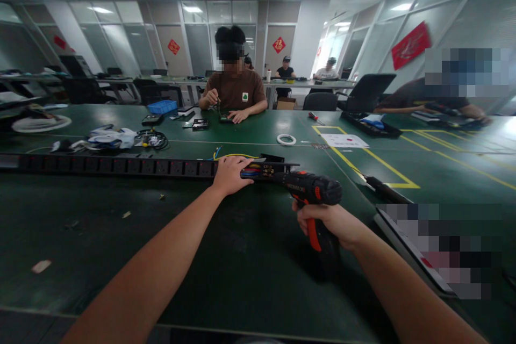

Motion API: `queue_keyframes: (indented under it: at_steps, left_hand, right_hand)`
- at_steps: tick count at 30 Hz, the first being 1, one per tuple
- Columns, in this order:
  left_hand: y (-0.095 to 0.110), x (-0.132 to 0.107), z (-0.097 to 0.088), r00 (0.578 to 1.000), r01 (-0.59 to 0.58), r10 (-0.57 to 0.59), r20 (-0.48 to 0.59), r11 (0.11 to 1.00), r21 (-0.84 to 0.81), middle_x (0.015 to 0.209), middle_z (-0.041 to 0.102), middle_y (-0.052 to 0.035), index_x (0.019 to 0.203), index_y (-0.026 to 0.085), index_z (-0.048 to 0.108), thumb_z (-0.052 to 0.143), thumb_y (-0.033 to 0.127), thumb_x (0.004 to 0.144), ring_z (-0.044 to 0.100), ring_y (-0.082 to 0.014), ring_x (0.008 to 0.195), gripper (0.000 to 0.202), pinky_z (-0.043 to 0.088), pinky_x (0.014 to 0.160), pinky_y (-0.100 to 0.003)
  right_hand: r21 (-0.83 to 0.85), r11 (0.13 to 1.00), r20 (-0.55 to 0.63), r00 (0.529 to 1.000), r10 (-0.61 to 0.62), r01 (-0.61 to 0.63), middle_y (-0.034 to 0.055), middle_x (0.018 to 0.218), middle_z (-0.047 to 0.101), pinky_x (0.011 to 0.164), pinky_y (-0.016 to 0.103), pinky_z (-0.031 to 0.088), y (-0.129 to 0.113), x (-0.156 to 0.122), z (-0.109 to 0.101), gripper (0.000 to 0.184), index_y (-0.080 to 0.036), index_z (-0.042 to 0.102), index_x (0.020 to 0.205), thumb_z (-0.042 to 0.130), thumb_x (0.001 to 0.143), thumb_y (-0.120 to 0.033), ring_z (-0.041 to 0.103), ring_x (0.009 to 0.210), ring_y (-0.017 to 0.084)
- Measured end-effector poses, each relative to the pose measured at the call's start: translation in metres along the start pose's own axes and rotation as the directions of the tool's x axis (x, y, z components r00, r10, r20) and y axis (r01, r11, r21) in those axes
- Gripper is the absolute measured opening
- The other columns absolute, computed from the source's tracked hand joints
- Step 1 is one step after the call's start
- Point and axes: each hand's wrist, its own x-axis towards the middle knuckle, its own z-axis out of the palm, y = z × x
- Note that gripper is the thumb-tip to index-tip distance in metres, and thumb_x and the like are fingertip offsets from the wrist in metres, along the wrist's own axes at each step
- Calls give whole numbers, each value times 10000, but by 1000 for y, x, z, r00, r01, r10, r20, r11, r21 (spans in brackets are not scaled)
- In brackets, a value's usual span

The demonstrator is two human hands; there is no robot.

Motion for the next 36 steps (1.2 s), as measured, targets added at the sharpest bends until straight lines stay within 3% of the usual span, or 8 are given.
queue_keyframes:
  at_steps: [36]
  left_hand:
    - [1,0,-1,1000,9,-9,15,1000,15,1353,636,-45,1375,330,597,794,538,756,530,-321,1271,683,301,1090,-512]
  right_hand:
    - [-9,1000,13,1000,-10,10,-10,563,607,578,293,452,-1,1,0,163,-187,640,764,724,674,-295,568,549,168]
